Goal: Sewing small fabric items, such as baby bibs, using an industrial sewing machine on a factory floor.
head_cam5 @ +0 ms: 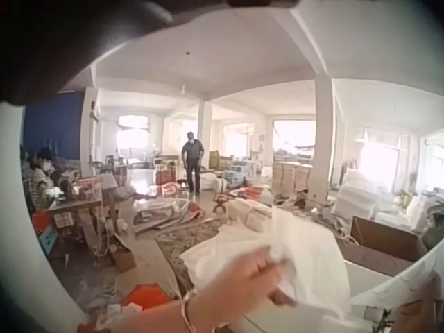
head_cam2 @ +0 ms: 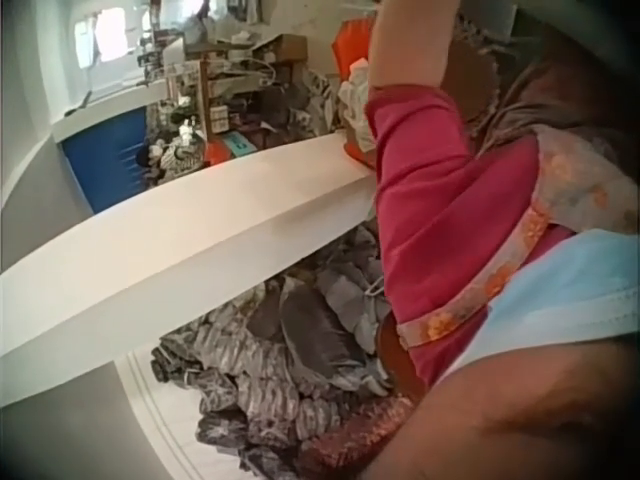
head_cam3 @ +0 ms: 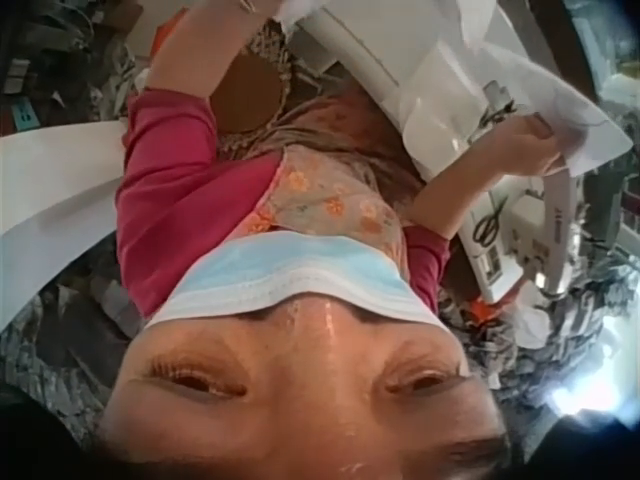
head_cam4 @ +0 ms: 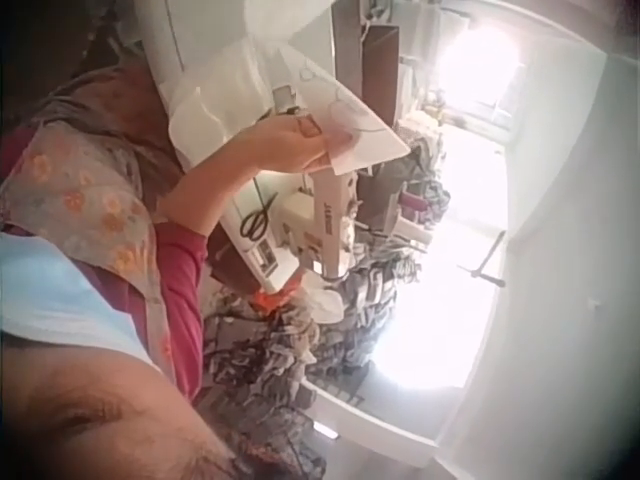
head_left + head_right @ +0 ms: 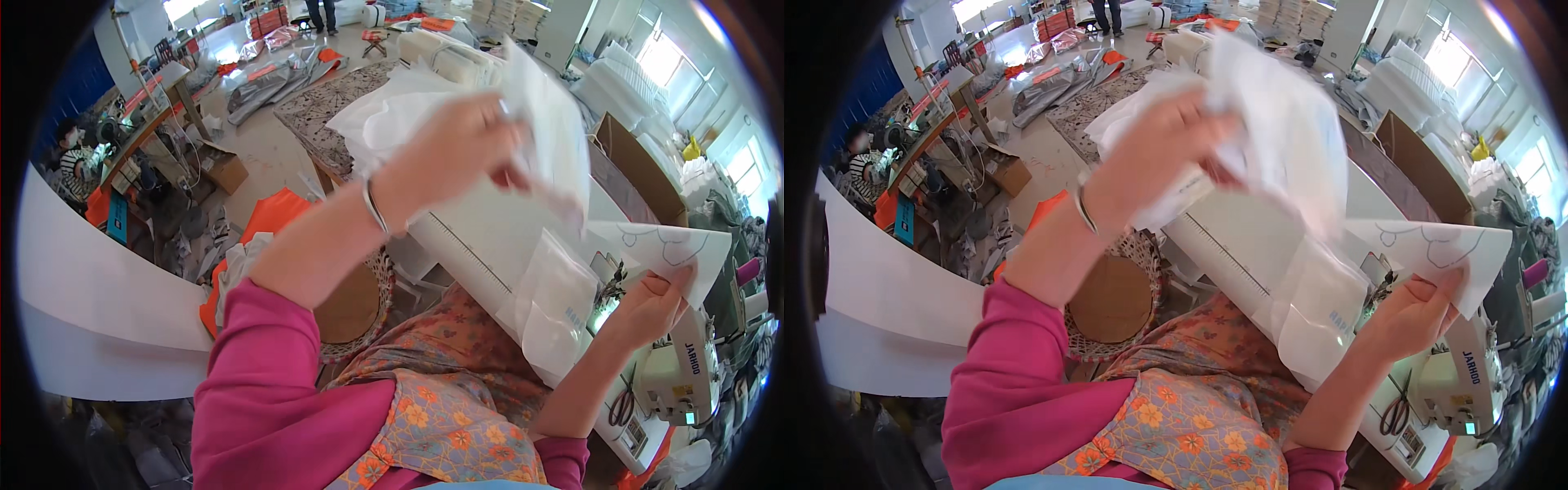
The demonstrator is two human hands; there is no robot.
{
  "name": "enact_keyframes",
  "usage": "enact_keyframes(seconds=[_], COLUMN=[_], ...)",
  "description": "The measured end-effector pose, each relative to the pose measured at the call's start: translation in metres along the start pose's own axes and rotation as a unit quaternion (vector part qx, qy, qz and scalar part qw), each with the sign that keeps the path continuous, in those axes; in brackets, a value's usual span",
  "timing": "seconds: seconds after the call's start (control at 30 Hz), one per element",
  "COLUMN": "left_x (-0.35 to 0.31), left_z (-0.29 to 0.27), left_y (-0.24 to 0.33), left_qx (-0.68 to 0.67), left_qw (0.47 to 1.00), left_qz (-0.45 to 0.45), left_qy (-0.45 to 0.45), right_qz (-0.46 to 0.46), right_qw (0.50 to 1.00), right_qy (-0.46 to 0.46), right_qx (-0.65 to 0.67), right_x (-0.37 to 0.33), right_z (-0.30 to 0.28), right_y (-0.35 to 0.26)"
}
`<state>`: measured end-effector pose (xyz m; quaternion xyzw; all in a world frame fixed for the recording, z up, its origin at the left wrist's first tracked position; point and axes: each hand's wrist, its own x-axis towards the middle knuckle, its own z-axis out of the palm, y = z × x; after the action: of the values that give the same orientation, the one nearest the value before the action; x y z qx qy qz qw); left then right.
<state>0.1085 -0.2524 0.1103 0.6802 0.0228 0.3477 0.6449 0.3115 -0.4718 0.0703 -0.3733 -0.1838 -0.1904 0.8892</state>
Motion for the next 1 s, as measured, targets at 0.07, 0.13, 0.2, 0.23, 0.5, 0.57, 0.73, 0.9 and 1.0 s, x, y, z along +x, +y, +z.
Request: enact_keyframes(seconds=[0.07, 0.13, 0.2, 0.23, 0.5, 0.57, 0.73, 0.9, 1.0], left_x=[0.025, 0.046, 0.055, 0.057, 0.051, 0.047, 0.033, 0.01, 0.0], left_z=[-0.03, -0.06, -0.091, -0.103, -0.168, -0.165, -0.152, -0.18, -0.196], left_y=[0.01, 0.01, -0.002, -0.014, -0.061, -0.054, -0.035, -0.034, -0.049], left_qx=[0.04, 0.05, 0.072, 0.084, 0.417, 0.565, 0.661, 0.597, 0.55], left_qw=[0.994, 0.995, 0.989, 0.982, 0.88, 0.815, 0.733, 0.774, 0.8], left_qz=[0.095, 0.036, -0.023, -0.056, -0.149, -0.045, -0.061, -0.023, 0.016], left_qy=[0.027, 0.084, 0.124, 0.157, 0.169, 0.124, 0.149, 0.211, 0.238], right_qz=[0.007, 0.009, 0.014, 0.025, -0.011, -0.081, -0.041, 0.072, 0.072], right_qw=[0.999, 0.999, 0.997, 0.998, 0.988, 0.969, 0.891, 0.729, 0.697], right_qy=[-0.007, -0.014, -0.02, -0.008, -0.152, -0.227, -0.45, -0.597, -0.639], right_qx=[0.033, 0.049, 0.067, 0.053, 0.001, -0.054, 0.03, -0.327, -0.318], right_x=[0.001, -0.002, -0.004, -0.005, -0.001, -0.007, -0.066, -0.112, -0.116], right_z=[0.002, 0.005, 0.01, 0.013, 0.093, 0.129, 0.207, 0.196, 0.173], right_y=[0.0, 0.001, 0.002, 0.003, 0.035, 0.052, 0.104, 0.129, 0.12])
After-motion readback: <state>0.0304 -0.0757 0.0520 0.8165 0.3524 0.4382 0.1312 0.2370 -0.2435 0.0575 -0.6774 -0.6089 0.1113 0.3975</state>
